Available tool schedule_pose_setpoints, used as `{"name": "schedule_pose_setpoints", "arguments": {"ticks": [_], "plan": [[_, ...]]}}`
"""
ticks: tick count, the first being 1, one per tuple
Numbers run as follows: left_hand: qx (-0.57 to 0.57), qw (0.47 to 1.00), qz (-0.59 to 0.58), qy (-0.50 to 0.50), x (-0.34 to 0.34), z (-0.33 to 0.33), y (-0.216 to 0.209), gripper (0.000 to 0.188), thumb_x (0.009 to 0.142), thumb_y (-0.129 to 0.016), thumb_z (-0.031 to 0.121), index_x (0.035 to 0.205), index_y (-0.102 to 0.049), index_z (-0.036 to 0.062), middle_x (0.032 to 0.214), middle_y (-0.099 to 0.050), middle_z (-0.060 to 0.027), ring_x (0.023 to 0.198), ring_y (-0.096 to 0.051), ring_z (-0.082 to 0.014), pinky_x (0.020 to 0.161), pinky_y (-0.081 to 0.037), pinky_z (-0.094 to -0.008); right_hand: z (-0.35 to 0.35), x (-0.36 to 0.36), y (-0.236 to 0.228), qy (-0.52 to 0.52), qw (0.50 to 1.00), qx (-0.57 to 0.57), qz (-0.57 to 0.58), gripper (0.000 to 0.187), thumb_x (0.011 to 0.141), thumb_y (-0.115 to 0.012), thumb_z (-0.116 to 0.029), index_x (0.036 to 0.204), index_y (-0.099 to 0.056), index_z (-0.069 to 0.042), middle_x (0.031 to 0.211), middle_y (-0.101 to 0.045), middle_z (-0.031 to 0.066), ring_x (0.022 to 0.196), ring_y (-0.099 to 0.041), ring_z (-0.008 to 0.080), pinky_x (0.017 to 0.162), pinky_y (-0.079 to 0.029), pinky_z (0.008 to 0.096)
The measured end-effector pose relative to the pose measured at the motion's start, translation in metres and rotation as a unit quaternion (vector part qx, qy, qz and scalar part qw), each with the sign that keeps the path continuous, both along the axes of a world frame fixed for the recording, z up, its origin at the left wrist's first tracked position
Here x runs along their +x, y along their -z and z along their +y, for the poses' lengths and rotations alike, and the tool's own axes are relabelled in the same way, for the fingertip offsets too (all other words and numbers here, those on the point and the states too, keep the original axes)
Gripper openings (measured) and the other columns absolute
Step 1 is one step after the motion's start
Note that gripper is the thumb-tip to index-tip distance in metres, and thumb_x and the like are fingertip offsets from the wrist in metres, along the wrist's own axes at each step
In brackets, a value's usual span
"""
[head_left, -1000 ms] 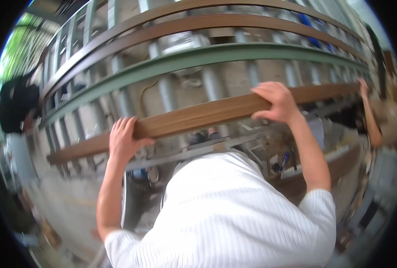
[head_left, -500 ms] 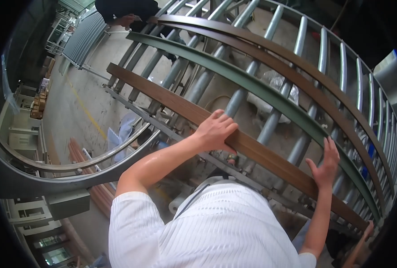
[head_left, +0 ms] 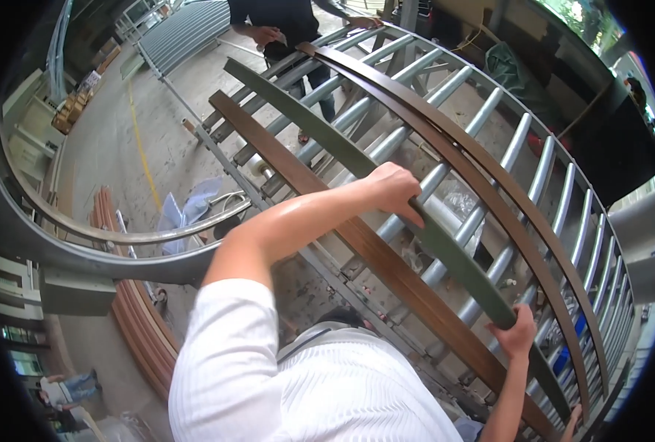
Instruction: Moving and positioning wooden planks onto a curved metal frame to assemble a staircase.
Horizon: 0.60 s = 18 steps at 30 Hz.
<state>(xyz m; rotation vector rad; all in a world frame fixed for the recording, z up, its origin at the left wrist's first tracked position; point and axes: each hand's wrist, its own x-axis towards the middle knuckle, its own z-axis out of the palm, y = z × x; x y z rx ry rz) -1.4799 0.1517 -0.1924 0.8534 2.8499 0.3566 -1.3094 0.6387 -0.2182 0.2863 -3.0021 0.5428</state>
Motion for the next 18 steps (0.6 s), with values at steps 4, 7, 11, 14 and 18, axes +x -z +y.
{"name": "schedule_pose_setpoints", "arguments": {"ticks": [4, 7, 11, 14, 18], "plan": [[0.137, 0.972, 0.191, 0.023, 0.049, -0.017, 0.023, 0.049, 0.075, -0.09, 0.051, 0.076, -0.06, 0.0129, 0.08, -0.066, -0.0036, 0.083, -0.071, -0.0258, 0.074, -0.055, -0.0398, -0.003, 0.027, -0.024, 0.022, 1.0, 0.01, -0.015, 0.043, 0.067, -0.089, -0.016, 0.097, -0.06, -0.006, 0.095, -0.062, 0.0151, 0.092, -0.063, 0.0404, 0.078, -0.051, 0.0496], [0.089, 0.97, 0.225, -0.005, 0.071, -0.014, 0.034, 0.046, 0.068, -0.092, 0.04, 0.086, -0.062, 0.0114, 0.094, -0.071, -0.0024, 0.093, -0.072, -0.0248, 0.085, -0.058, -0.0405, 0.005, 0.037, -0.027, -0.047, 0.997, 0.061, 0.027, 0.032, 0.068, -0.079, -0.005, 0.095, -0.063, -0.005, 0.101, -0.063, 0.0154, 0.098, -0.061, 0.0384, 0.082, -0.051, 0.0465], [0.13, 0.969, 0.206, 0.045, 0.097, -0.03, 0.042, 0.048, 0.067, -0.096, 0.033, 0.097, -0.066, 0.0101, 0.111, -0.076, -0.0047, 0.104, -0.074, -0.0255, 0.113, -0.054, -0.043, 0.014, 0.057, -0.055, -0.007, 0.991, -0.015, -0.129, 0.049, 0.067, -0.09, -0.016, 0.108, -0.067, -0.003, 0.116, -0.07, 0.0172, 0.104, -0.067, 0.0363, 0.091, -0.055, 0.0425], [0.108, 0.989, 0.091, 0.045, 0.097, -0.036, 0.037, 0.055, 0.072, -0.094, 0.046, 0.101, -0.065, 0.0082, 0.106, -0.075, -0.0044, 0.099, -0.074, -0.0273, 0.101, -0.057, -0.043, 0.045, 0.081, -0.029, 0.068, 0.956, -0.069, -0.277, 0.064, 0.067, -0.095, -0.02, 0.122, -0.066, -0.003, 0.112, -0.07, 0.017, 0.097, -0.07, 0.034, 0.089, -0.058, 0.0424], [0.062, 0.997, -0.051, 0.013, 0.106, -0.037, 0.009, 0.071, 0.071, -0.093, 0.056, 0.116, -0.068, 0.0071, 0.106, -0.074, -0.0078, 0.103, -0.072, -0.0287, 0.102, -0.054, -0.0433, 0.039, 0.094, -0.027, 0.004, 0.981, -0.012, -0.196, 0.064, 0.064, -0.096, -0.019, 0.12, -0.068, -0.005, 0.106, -0.063, 0.0134, 0.102, -0.063, 0.0377, 0.093, -0.052, 0.047]]}}
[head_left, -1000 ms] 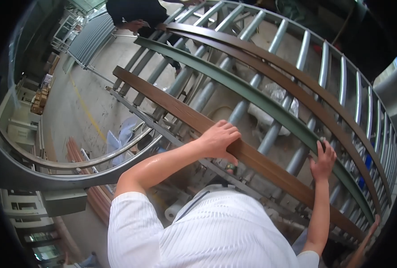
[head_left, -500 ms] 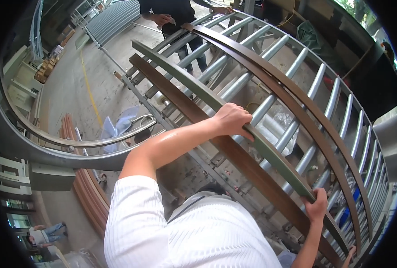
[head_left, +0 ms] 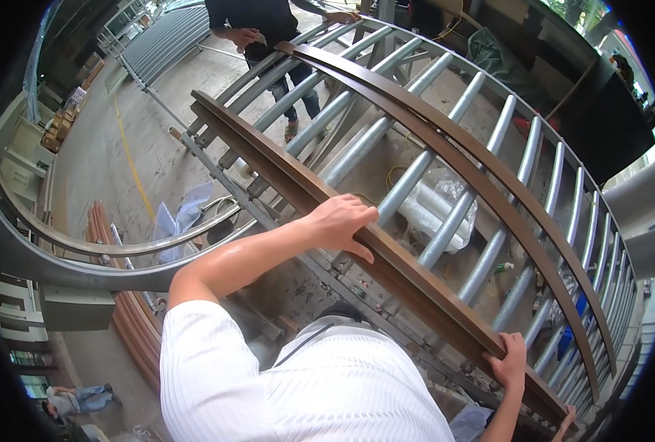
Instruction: Moving and positioning wooden planks onto a curved metal frame to assemble a staircase.
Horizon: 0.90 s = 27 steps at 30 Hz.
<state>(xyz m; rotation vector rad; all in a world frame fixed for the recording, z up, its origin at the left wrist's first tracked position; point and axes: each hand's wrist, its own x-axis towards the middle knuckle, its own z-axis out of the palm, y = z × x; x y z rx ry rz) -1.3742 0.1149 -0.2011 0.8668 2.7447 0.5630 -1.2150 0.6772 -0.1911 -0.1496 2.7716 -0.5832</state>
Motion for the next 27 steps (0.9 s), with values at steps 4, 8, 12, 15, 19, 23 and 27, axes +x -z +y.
{"name": "schedule_pose_setpoints", "arguments": {"ticks": [4, 8, 12, 15, 19, 23, 27], "plan": [[-0.023, 0.99, 0.128, 0.049, 0.013, -0.005, -0.013, 0.097, 0.066, -0.094, 0.062, 0.141, -0.062, 0.0078, 0.12, -0.067, -0.0099, 0.119, -0.063, -0.0304, 0.114, -0.043, -0.0452, -0.017, 0.013, -0.011, 0.037, 0.995, 0.058, 0.072, 0.069, 0.054, -0.1, -0.024, 0.11, -0.063, -0.006, 0.108, -0.057, 0.0122, 0.105, -0.056, 0.0391, 0.099, -0.046, 0.049], [-0.094, 0.983, 0.155, 0.026, 0.033, -0.011, -0.003, 0.099, 0.065, -0.093, 0.063, 0.142, -0.06, 0.0097, 0.125, -0.062, -0.0078, 0.122, -0.058, -0.0302, 0.117, -0.039, -0.0461, -0.027, 0.031, -0.011, 0.026, 0.996, 0.043, 0.075, 0.077, 0.048, -0.102, -0.029, 0.107, -0.058, -0.007, 0.11, -0.056, 0.0125, 0.107, -0.056, 0.0391, 0.098, -0.045, 0.0494], [-0.056, 0.985, 0.165, 0.0, 0.035, -0.011, 0.018, 0.089, 0.066, -0.092, 0.063, 0.132, -0.062, 0.0115, 0.123, -0.061, -0.0084, 0.119, -0.059, -0.0292, 0.113, -0.04, -0.0454, -0.013, 0.053, 0.031, 0.008, 0.986, 0.074, 0.152, 0.083, 0.051, -0.101, -0.027, 0.122, -0.062, -0.01, 0.123, -0.066, 0.012, 0.116, -0.061, 0.0381, 0.103, -0.046, 0.0492], [-0.068, 0.984, 0.166, -0.011, 0.044, -0.011, 0.022, 0.081, 0.068, -0.091, 0.063, 0.124, -0.062, 0.0111, 0.123, -0.061, -0.0087, 0.117, -0.058, -0.0284, 0.11, -0.04, -0.0451, -0.013, 0.051, 0.025, 0.01, 0.989, 0.049, 0.142, 0.084, 0.053, -0.101, -0.022, 0.127, -0.064, -0.011, 0.123, -0.069, 0.011, 0.116, -0.063, 0.0371, 0.104, -0.047, 0.0495], [-0.037, 0.985, 0.17, -0.009, 0.044, -0.007, 0.02, 0.081, 0.07, -0.09, 0.06, 0.124, -0.061, 0.0086, 0.125, -0.061, -0.009, 0.121, -0.058, -0.0293, 0.112, -0.039, -0.0457, -0.008, 0.049, 0.018, 0.027, 0.995, 0.022, 0.095, 0.082, 0.052, -0.101, -0.021, 0.125, -0.065, -0.01, 0.121, -0.07, 0.0105, 0.115, -0.064, 0.0366, 0.103, -0.048, 0.0488], [-0.06, 0.984, 0.168, 0.01, 0.052, -0.011, 0.023, 0.082, 0.071, -0.092, 0.057, 0.127, -0.058, 0.0082, 0.128, -0.06, -0.0097, 0.128, -0.056, -0.0301, 0.121, -0.036, -0.0499, -0.013, 0.057, 0.016, 0.036, 0.991, 0.022, 0.131, 0.079, 0.054, -0.1, -0.02, 0.123, -0.065, -0.01, 0.127, -0.071, 0.0111, 0.12, -0.065, 0.0363, 0.103, -0.048, 0.0484], [-0.004, 0.986, 0.166, -0.013, 0.056, -0.016, 0.03, 0.081, 0.071, -0.093, 0.053, 0.128, -0.056, 0.0085, 0.128, -0.06, -0.0092, 0.132, -0.055, -0.03, 0.126, -0.032, -0.0526, -0.015, 0.067, 0.025, 0.024, 0.974, 0.059, 0.218, 0.066, 0.068, -0.092, -0.018, 0.125, -0.062, -0.008, 0.136, -0.07, 0.0147, 0.127, -0.064, 0.0387, 0.108, -0.046, 0.0516]]}}
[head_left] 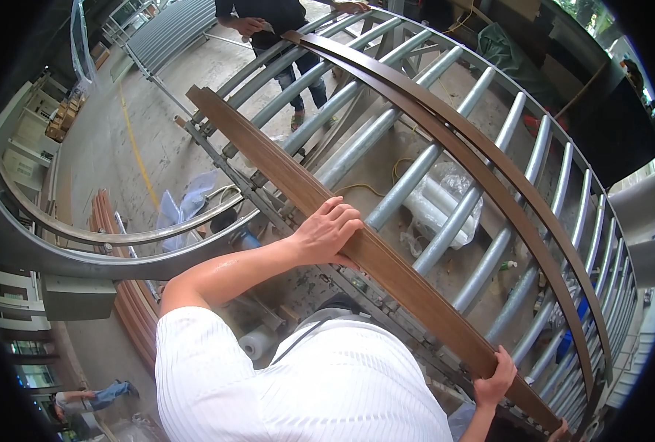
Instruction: Moving and positioning wooden planks onto a curved metal frame to assemble a staircase.
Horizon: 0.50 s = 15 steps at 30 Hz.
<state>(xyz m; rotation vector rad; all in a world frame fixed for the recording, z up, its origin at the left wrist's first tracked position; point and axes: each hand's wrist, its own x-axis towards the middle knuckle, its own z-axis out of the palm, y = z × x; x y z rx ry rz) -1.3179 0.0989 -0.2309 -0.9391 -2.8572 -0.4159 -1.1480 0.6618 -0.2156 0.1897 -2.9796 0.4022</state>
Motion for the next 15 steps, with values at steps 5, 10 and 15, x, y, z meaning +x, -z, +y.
{"name": "schedule_pose_setpoints", "arguments": {"ticks": [5, 10, 15], "plan": [[0.034, 0.999, 0.014, 0.026, 0.005, -0.001, -0.002, 0.079, 0.07, -0.095, 0.05, 0.126, -0.058, 0.0077, 0.139, -0.063, -0.0116, 0.136, -0.057, -0.0323, 0.123, -0.038, -0.0526, 0.005, 0.027, 0.029, -0.002, 0.995, 0.055, 0.083, 0.058, 0.076, -0.085, -0.017, 0.127, -0.06, -0.006, 0.14, -0.068, 0.0158, 0.13, -0.063, 0.0401, 0.114, -0.043, 0.0565], [0.014, 0.997, -0.054, 0.051, -0.02, -0.002, -0.021, 0.076, 0.069, -0.095, 0.055, 0.118, -0.066, 0.0049, 0.135, -0.068, -0.0131, 0.131, -0.062, -0.0318, 0.113, -0.048, -0.0458, 0.003, 0.006, -0.008, -0.028, 0.999, 0.006, 0.046, 0.062, 0.072, -0.087, -0.015, 0.128, -0.063, -0.004, 0.138, -0.067, 0.0166, 0.128, -0.062, 0.0411, 0.113, -0.045, 0.0546], [-0.007, 0.991, -0.12, 0.057, -0.049, 0.008, -0.046, 0.076, 0.068, -0.094, 0.059, 0.112, -0.07, 0.002, 0.118, -0.065, -0.0112, 0.114, -0.063, -0.0321, 0.1, -0.052, -0.0431, 0.008, -0.022, -0.031, 0.023, 0.991, -0.055, -0.122, 0.078, 0.06, -0.094, -0.016, 0.132, -0.069, 0.0, 0.128, -0.065, 0.0162, 0.119, -0.062, 0.04, 0.107, -0.049, 0.0481]]}}
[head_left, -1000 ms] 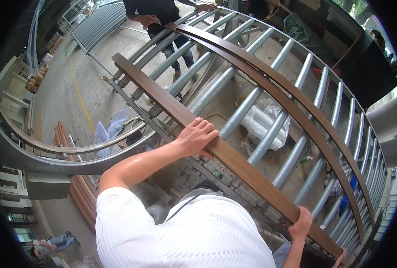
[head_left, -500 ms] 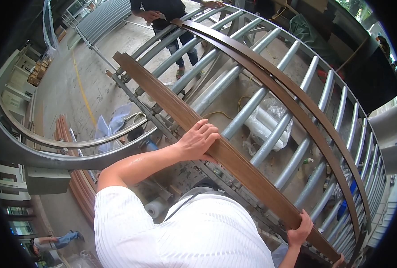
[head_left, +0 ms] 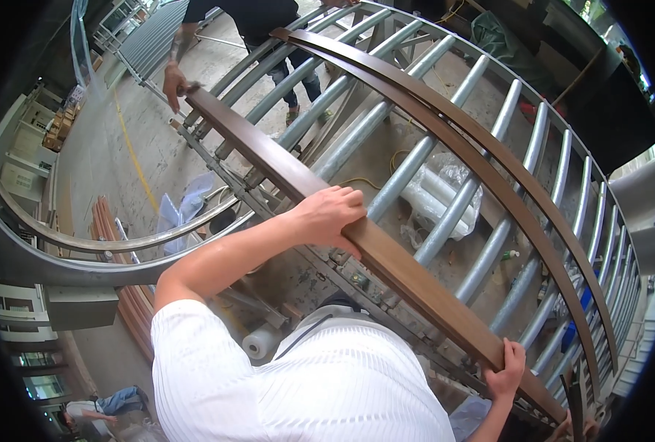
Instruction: Moving and positioning wooden planks onto a curved metal frame to assemble a staircase.
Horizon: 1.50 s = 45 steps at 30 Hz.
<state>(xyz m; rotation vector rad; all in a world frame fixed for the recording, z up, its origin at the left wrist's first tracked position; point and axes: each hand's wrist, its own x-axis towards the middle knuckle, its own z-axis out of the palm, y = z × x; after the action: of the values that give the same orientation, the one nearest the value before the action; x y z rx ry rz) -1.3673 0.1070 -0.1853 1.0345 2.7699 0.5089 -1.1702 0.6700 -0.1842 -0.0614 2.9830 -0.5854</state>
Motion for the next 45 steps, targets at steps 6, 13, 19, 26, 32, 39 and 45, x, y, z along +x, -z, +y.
{"name": "schedule_pose_setpoints", "arguments": {"ticks": [6, 13, 19, 26, 32, 39, 45], "plan": [[0.021, 0.999, 0.03, 0.006, -0.003, -0.001, 0.027, 0.085, 0.068, -0.092, 0.065, 0.119, -0.071, 0.0009, 0.117, -0.063, -0.0108, 0.113, -0.062, -0.0313, 0.101, -0.051, -0.0423, 0.006, -0.009, 0.007, -0.008, 0.999, 0.014, -0.052, 0.088, 0.055, -0.097, -0.022, 0.135, -0.068, 0.0, 0.126, -0.065, 0.0165, 0.118, -0.062, 0.0398, 0.107, -0.048, 0.0489], [0.007, 0.998, 0.063, 0.01, 0.003, 0.003, 0.023, 0.092, 0.061, -0.09, 0.074, 0.121, -0.071, 0.0067, 0.111, -0.066, -0.0095, 0.109, -0.065, -0.0309, 0.1, -0.051, -0.0431, -0.008, -0.011, 0.007, -0.037, 0.996, 0.067, -0.035, 0.107, 0.047, -0.101, -0.029, 0.143, -0.062, -0.001, 0.125, -0.067, 0.0155, 0.119, -0.062, 0.0381, 0.106, -0.047, 0.0493], [-0.083, 0.996, -0.037, 0.017, -0.014, 0.007, 0.014, 0.088, 0.063, -0.089, 0.076, 0.115, -0.071, 0.0081, 0.109, -0.067, -0.0087, 0.105, -0.066, -0.0291, 0.094, -0.051, -0.0407, 0.004, -0.033, 0.008, -0.068, 0.992, 0.033, -0.096, 0.1, 0.045, -0.1, -0.033, 0.135, -0.067, -0.004, 0.123, -0.072, 0.0152, 0.113, -0.067, 0.0386, 0.103, -0.051, 0.0483], [0.025, 0.997, 0.07, 0.037, -0.006, 0.003, 0.026, 0.096, 0.061, -0.091, 0.074, 0.128, -0.068, 0.0094, 0.108, -0.065, -0.0085, 0.107, -0.064, -0.0295, 0.096, -0.048, -0.0426, 0.003, -0.033, 0.012, -0.032, 0.994, 0.004, -0.103, 0.086, 0.048, -0.098, -0.032, 0.124, -0.069, -0.006, 0.115, -0.071, 0.0142, 0.109, -0.068, 0.0374, 0.098, -0.054, 0.049], [-0.036, 0.996, 0.074, 0.032, 0.0, 0.011, 0.025, 0.103, 0.057, -0.093, 0.073, 0.133, -0.062, 0.0109, 0.11, -0.061, -0.0087, 0.107, -0.061, -0.0294, 0.096, -0.046, -0.0436, -0.002, -0.043, 0.0, -0.038, 0.994, 0.028, -0.099, 0.077, 0.046, -0.1, -0.036, 0.108, -0.064, -0.007, 0.101, -0.063, 0.0118, 0.099, -0.065, 0.037, 0.09, -0.053, 0.0479], [-0.074, 0.995, 0.054, 0.038, -0.005, 0.008, 0.028, 0.101, 0.058, -0.094, 0.069, 0.133, -0.059, 0.0119, 0.111, -0.059, -0.008, 0.109, -0.058, -0.0293, 0.1, -0.044, -0.0436, -0.001, -0.046, 0.005, -0.084, 0.992, 0.008, -0.091, 0.087, 0.046, -0.103, -0.041, 0.115, -0.066, -0.004, 0.105, -0.067, 0.0129, 0.1, -0.066, 0.0373, 0.089, -0.054, 0.0472], [0.023, 0.982, 0.185, 0.006, 0.027, 0.006, 0.053, 0.111, 0.062, -0.094, 0.063, 0.151, -0.052, 0.0124, 0.137, -0.057, -0.0099, 0.131, -0.052, -0.0305, 0.119, -0.035, -0.0501, -0.007, -0.044, 0.003, -0.043, 0.994, -0.029, -0.101, 0.089, 0.051, -0.102, -0.045, 0.122, -0.068, -0.003, 0.111, -0.069, 0.0151, 0.1, -0.07, 0.0389, 0.089, -0.057, 0.0468]]}}
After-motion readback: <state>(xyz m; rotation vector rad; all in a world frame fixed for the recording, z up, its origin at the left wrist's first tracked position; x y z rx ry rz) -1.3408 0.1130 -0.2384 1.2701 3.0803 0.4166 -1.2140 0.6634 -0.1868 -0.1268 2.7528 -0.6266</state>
